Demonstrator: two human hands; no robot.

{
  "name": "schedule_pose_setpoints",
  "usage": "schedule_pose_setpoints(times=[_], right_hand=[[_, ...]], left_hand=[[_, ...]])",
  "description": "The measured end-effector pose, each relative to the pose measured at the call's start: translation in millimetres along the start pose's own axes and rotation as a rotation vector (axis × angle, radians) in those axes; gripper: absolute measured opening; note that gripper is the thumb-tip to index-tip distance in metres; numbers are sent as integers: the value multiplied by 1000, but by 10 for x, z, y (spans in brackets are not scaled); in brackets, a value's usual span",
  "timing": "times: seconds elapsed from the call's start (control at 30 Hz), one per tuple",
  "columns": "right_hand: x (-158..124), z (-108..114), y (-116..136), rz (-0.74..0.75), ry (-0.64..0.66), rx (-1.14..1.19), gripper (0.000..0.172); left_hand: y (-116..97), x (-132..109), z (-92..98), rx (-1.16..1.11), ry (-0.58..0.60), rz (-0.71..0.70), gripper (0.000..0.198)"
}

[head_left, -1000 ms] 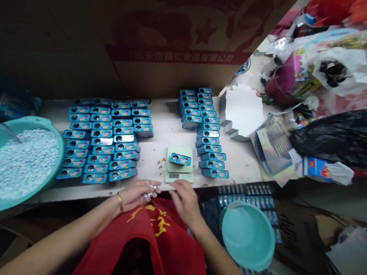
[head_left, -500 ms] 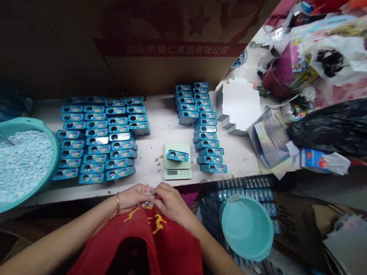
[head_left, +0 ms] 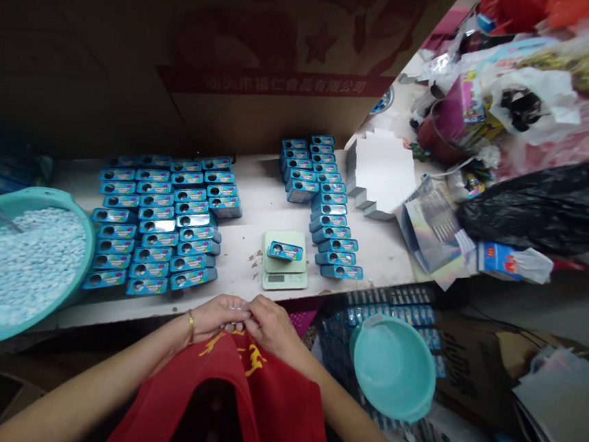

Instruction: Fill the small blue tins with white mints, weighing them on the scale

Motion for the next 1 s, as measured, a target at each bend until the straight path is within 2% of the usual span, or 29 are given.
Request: schedule_pose_setpoints(times=[0.13, 0.2, 0.23, 0.33, 0.37, 0.4, 0.47, 0.53, 0.6, 0.67, 0.77, 0.83, 0.9, 1.0], right_hand=[[-14, 90, 51, 23, 51, 173, 14], [-22, 219, 11, 23, -17, 261, 18], [-19, 325, -69, -11, -118, 294, 19], [-26, 684, -524, -211, -552, 337, 25], [-3, 752, -685, -259, -636, 334, 31], [55, 783, -827, -279, -662, 326, 40], [251, 765, -1030, -253, -584, 308, 53], [438, 715, -1124, -218, -483, 288, 52], [537, 710, -1074, -192, -450, 244, 42], [536, 760, -850, -130, -466, 146, 34], [426, 828, -354, 4, -448, -92, 36], [360, 840, -115, 56, -412, -236, 41], [335, 838, -16, 69, -396, -301, 41], [352, 816, -50, 52, -388, -288, 38]], left_hand=[[2, -9, 29, -27, 8, 6, 14], [3, -17, 56, -92, -7, 16, 15], [2, -19, 75, -142, -23, 20, 16], [-26, 1, 141, -317, -76, 3, 19], [-43, 22, 166, -370, -94, -9, 18], [-63, 51, 194, -417, -114, -23, 17], [-107, 132, 257, -481, -164, -44, 15], [-158, 228, 322, -502, -225, -59, 14], [-223, 319, 369, -508, -271, -78, 16], [-296, 389, 391, -529, -300, -106, 18], [-394, 444, 386, -572, -318, -147, 15], [-447, 455, 368, -597, -320, -172, 13], [-485, 451, 347, -615, -321, -189, 13], [-512, 435, 321, -617, -322, -197, 15]])
Point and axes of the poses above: each hand's wrist, its own x-axis towards the middle knuckle, its own z-axis out of the back of the hand, y = z × x, the point moved 7 cm from there along x, towards the middle knuckle, and after that the axes turned 10 degrees about -z, right-handed, at the moved point
